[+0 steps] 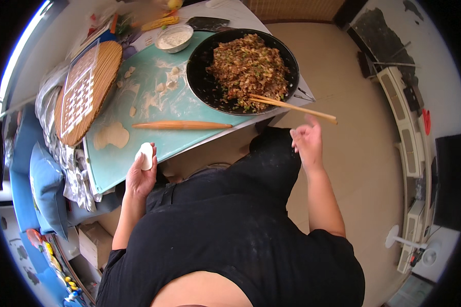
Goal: The person rolls out small dough balls into flat circular wrappers using a wooden rolling pin on a floured surface. They then use chopsticks to place a meat and vegetable filling onto the center of each wrapper and fold the dough to seal the dumplings. The finished dumplings are placed onto a bamboo tray.
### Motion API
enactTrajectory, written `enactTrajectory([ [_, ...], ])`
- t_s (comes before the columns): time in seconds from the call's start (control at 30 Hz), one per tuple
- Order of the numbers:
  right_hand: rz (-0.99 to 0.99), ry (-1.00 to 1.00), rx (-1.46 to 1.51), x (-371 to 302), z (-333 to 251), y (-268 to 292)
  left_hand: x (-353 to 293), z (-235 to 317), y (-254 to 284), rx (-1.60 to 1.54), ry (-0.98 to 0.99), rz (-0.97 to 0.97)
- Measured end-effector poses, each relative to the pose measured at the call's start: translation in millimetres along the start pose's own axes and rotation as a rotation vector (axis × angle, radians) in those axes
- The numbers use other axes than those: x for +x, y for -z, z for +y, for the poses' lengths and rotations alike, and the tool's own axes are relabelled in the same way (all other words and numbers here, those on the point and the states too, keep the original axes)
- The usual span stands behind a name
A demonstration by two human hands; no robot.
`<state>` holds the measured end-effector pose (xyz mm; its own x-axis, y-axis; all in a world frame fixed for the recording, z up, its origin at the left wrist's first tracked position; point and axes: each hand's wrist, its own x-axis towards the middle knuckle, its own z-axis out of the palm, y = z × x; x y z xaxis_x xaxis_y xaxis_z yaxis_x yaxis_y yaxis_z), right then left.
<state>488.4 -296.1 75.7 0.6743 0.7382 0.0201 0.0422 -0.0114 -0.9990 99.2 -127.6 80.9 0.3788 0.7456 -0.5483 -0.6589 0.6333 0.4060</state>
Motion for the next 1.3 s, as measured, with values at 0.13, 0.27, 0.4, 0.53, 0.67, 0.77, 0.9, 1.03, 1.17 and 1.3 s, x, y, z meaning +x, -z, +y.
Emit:
enactTrajectory([
  [0.13, 0.056, 0.086, 0.112, 28, -25, -20, 9, -5, -36, 0.059, 0.094, -0.09],
  [0.27, 0.052, 0.171, 0.06, 69, -33, -48, 11, -12, -68, 0.086, 0.162, -0.191],
  [0.4, -0.243, 0.236, -0.305, 88, -35, -68, 13, -20, -65, 0.076, 0.188, -0.15],
  [0.53, -0.147, 0.237, -0.064, 67, -66, -54, 13, -17, -31, 0.029, 0.17, -0.141],
  [0.67, -0.062, 0.543, -0.462, 83, -49, -50, 15, -18, -17, -0.011, 0.186, -0.104],
  [0.77, -0.141, 0.759, -0.676, 65, -41, -73, 17, -15, -27, -0.007, 0.196, -0.115],
  [0.9, -0.149, 0.66, -0.518, 68, -56, -71, 17, -12, -28, -0.023, 0.18, -0.131],
  [1.03, -0.21, 0.762, -0.613, 66, -52, -73, 19, -16, -23, -0.043, 0.216, -0.124],
  [1.17, -0.274, 0.581, -0.512, 55, -54, -70, 19, -18, -24, -0.034, 0.23, -0.154],
  [1.3, -0.186, 0.559, -0.437, 64, -56, -63, 19, -19, -24, -0.008, 0.212, -0.139],
])
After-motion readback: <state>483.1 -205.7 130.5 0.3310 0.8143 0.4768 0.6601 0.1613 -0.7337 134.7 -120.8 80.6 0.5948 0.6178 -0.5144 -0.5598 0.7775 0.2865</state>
